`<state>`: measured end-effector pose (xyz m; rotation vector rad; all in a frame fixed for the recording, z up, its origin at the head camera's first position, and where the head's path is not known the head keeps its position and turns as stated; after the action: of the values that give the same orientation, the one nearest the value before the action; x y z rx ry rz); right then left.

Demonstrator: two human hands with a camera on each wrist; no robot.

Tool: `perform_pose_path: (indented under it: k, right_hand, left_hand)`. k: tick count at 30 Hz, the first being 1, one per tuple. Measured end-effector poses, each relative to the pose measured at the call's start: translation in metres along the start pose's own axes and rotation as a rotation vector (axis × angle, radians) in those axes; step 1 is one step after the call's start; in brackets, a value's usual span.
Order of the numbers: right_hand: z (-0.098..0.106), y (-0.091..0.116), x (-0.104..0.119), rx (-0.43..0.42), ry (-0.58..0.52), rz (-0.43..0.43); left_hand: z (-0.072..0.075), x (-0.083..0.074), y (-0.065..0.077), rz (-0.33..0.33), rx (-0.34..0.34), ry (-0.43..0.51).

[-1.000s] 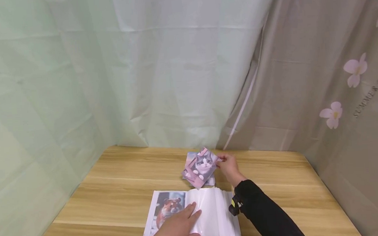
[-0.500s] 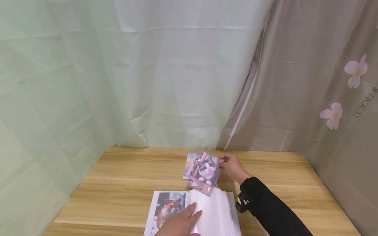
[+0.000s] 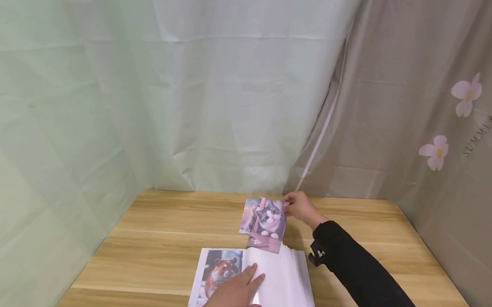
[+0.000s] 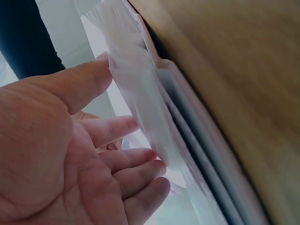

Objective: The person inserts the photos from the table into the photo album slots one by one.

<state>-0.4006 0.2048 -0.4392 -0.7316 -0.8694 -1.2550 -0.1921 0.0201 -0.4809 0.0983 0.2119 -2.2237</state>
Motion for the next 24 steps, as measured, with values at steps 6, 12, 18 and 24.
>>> perform_pose_path:
  k: [6, 12, 18, 24]
  right_hand:
    - [0.001, -0.006, 0.019, 0.039, 0.073, 0.03]
    - [-0.005, -0.006, 0.035, 0.077, 0.159, 0.039]
    - [-0.011, -0.009, 0.036, 0.112, 0.177, 0.035]
    - [-0.016, -0.014, 0.027, 0.131, 0.131, 0.013]
  left_hand:
    - [0.0, -0.001, -0.001, 0.008, 0.015, 0.006]
    - [-0.001, -0.001, -0.001, -0.001, 0.006, 0.011]
    - [-0.003, -0.001, -0.002, 0.006, 0.013, 0.018]
    - [-0.002, 0.0, -0.002, 0.016, 0.035, 0.028]
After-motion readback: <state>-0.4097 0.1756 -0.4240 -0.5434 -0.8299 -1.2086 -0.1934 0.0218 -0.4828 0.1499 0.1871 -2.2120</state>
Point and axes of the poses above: each hand's wrist, its own y-axis away from the middle knuckle, its own z-axis out of the back of the hand, x = y × z, the point moved 8 cm from there along -y, towards the middle knuckle, and after that the axes turned 2 degrees about z, right-handed, at the moved point
